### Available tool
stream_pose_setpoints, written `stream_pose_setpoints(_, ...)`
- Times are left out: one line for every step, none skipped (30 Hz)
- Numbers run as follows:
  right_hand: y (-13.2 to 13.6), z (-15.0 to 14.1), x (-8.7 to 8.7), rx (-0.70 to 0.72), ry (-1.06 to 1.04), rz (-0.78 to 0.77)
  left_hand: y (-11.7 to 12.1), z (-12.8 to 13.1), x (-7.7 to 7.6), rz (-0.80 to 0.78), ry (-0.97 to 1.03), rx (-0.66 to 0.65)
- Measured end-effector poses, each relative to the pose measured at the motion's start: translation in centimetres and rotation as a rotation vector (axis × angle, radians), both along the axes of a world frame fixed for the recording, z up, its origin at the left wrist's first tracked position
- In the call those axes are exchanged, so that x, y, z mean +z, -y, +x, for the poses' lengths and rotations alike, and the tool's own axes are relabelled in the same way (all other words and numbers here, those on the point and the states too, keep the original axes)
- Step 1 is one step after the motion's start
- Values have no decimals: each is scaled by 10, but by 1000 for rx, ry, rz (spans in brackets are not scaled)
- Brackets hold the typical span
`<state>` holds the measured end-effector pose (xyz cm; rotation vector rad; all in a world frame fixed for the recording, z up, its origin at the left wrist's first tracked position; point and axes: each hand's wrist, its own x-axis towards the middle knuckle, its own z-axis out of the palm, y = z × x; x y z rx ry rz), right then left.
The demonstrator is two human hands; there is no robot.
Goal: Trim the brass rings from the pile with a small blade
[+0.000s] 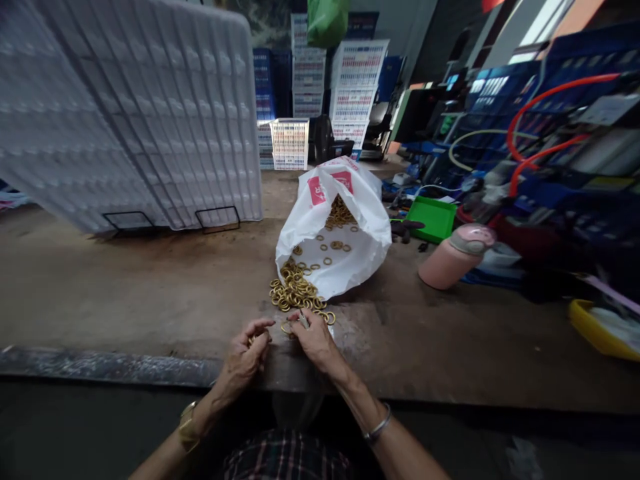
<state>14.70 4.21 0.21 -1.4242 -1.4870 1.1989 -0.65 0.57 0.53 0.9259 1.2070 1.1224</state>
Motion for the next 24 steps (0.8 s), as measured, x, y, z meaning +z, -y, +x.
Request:
stream_pose_setpoints(2, -6, 1, 16, -71, -64, 0, 0, 0, 44, -32, 5)
stream_pose_setpoints(5, -10, 2, 29, -139, -136, 0, -1, 2, 83, -50, 6)
stream_pose_setpoints(8, -15, 3, 43, -201, -208, 0, -1, 3, 119, -65, -1)
stream_pose_setpoints(10, -18, 4, 60, -256, -277, 1, -2, 5, 148, -78, -12)
stream_pose_setpoints(12, -21, 6, 81, -304, -335, 2, -2, 7, 169, -88, -28)
stream_pose_setpoints(14, -23, 7, 103, -344, -384, 3, -2, 9, 183, -95, -45)
stream_pose_setpoints(15, -24, 8, 123, -375, -419, 4, -2, 10, 186, -101, -60)
stream_pose_setpoints(16, -25, 9, 137, -394, -440, 5, -3, 11, 179, -104, -70)
stream_pose_setpoints(16, -26, 9, 145, -399, -446, 5, -3, 10, 162, -105, -73)
stream_pose_setpoints(17, -27, 8, 145, -391, -436, 5, -3, 9, 139, -102, -70)
stream_pose_setpoints(17, -27, 7, 141, -372, -412, 6, -3, 8, 116, -99, -57)
stream_pose_setpoints(17, -27, 5, 134, -343, -377, 6, -3, 6, 96, -99, -39)
stream_pose_setpoints(16, -27, 3, 126, -304, -332, 5, -3, 4, 78, -103, -20)
stream_pose_setpoints(16, -27, 2, 122, -259, -284, 5, -3, 3, 62, -115, -4)
stream_pose_setpoints(16, -26, 1, 121, -210, -235, 5, -3, 1, 51, -135, 5)
stream_pose_setpoints(16, -26, 1, 123, -157, -189, 6, -3, 1, 44, -161, 6)
stream_pose_setpoints(16, -26, 1, 128, -108, -149, 6, -3, 0, 41, -188, -3)
stream_pose_setpoints(16, -26, 2, 137, -66, -120, 6, -3, 0, 39, -209, -19)
stream_pose_setpoints(16, -26, 3, 144, -32, -105, 7, -3, 1, 35, -219, -37)
stream_pose_setpoints(15, -26, 4, 145, -8, -97, 7, -3, 1, 20, -218, -56)
stream_pose_setpoints(15, -26, 4, 139, 13, -92, 8, -3, 2, -7, -203, -76)
stream_pose_setpoints(15, -27, 5, 128, 33, -85, 8, -3, 3, -45, -177, -94)
stream_pose_setpoints(15, -27, 5, 115, 55, -71, 9, -4, 3, -88, -142, -114)
stream_pose_setpoints(15, -28, 5, 102, 79, -50, 9, -4, 3, -128, -104, -133)
